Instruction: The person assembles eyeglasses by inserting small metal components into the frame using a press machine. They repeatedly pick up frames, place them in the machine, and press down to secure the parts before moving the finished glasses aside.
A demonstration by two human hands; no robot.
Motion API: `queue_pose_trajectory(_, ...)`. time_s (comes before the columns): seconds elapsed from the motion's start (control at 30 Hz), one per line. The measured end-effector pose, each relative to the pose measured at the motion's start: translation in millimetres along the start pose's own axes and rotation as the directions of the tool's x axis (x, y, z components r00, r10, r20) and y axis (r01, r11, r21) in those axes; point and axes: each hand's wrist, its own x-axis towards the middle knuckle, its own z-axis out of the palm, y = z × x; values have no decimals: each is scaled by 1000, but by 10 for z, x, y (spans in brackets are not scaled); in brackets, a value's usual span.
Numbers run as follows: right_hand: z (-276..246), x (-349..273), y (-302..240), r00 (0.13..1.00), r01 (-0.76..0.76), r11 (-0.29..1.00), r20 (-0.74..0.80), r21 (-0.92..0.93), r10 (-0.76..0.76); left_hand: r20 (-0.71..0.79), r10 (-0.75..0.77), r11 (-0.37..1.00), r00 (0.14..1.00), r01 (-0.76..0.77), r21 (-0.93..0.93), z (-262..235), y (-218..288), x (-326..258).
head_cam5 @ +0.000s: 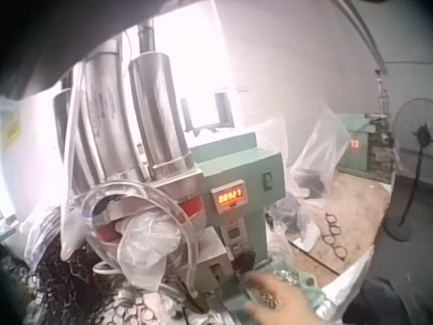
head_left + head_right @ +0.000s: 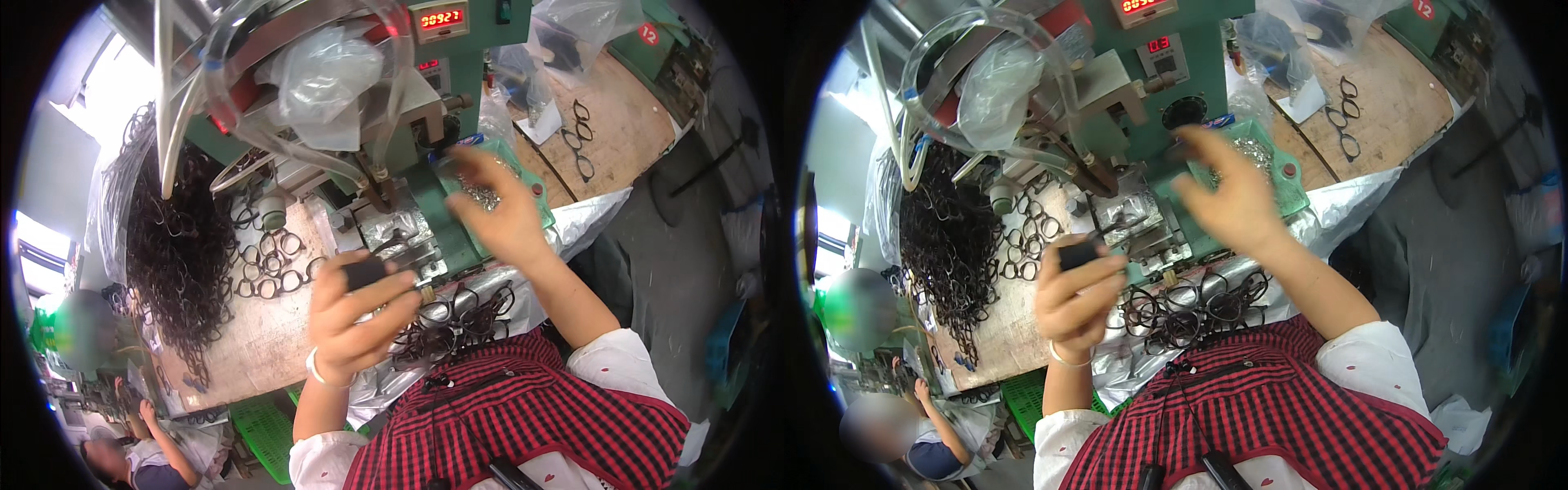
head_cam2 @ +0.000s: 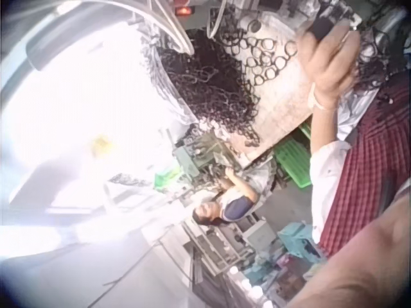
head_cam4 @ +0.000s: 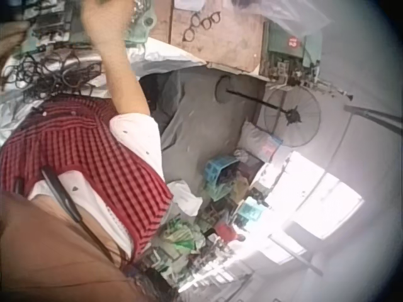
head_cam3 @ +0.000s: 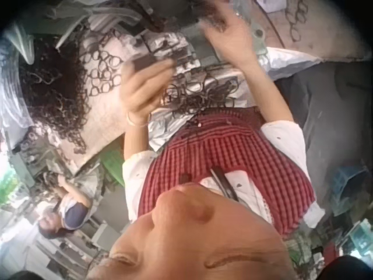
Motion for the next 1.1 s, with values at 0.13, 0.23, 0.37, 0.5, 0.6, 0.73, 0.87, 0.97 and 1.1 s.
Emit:
queue_pose_trajectory(0.13,-349,-153,979,948,-135,984,-304,-119,94,120,99,985,988,-114,129,180,-162,-154)
queue_pose_trajectory(0.23,-406,-431,913,970,-242,930,-105,-278,221,165,33,994,986,-50,98,162,-189,-221)
queue_pose_trajectory(0.37,-185,-464,871,997,70,735,23,-675,-75,120,32,999,992,-36,26,164,-190,-221)
queue_pose_trajectory(0.5,-33,-184,998,1000,5,673,-8,-740,-16,16,-151,986,988,150,77,298,26,-450)
queue_pose_trajectory(0.6,-26,-170,1015,990,88,716,-20,-692,-141,-94,-215,927,972,234,294,123,299,-768)
queue_pose_trajectory(0.73,-96,-194,983,965,187,733,-17,-654,-262,-703,-204,667,681,622,410,-669,72,-865)
queue_pose_trajectory(0.87,-58,-92,984,968,185,840,-52,-510,-245,-714,-395,547,578,772,323,-1456,-631,-821)
queue_pose_trajectory(0.97,30,3,827,974,176,869,-43,-463,-220,-584,-581,334,566,821,463,-1700,-1630,-1581)
queue_pose_trajectory(1.1,39,-8,942,974,168,820,-36,-547,-223,-625,-780,-256,29,896,362,-1271,-2016,-2503)
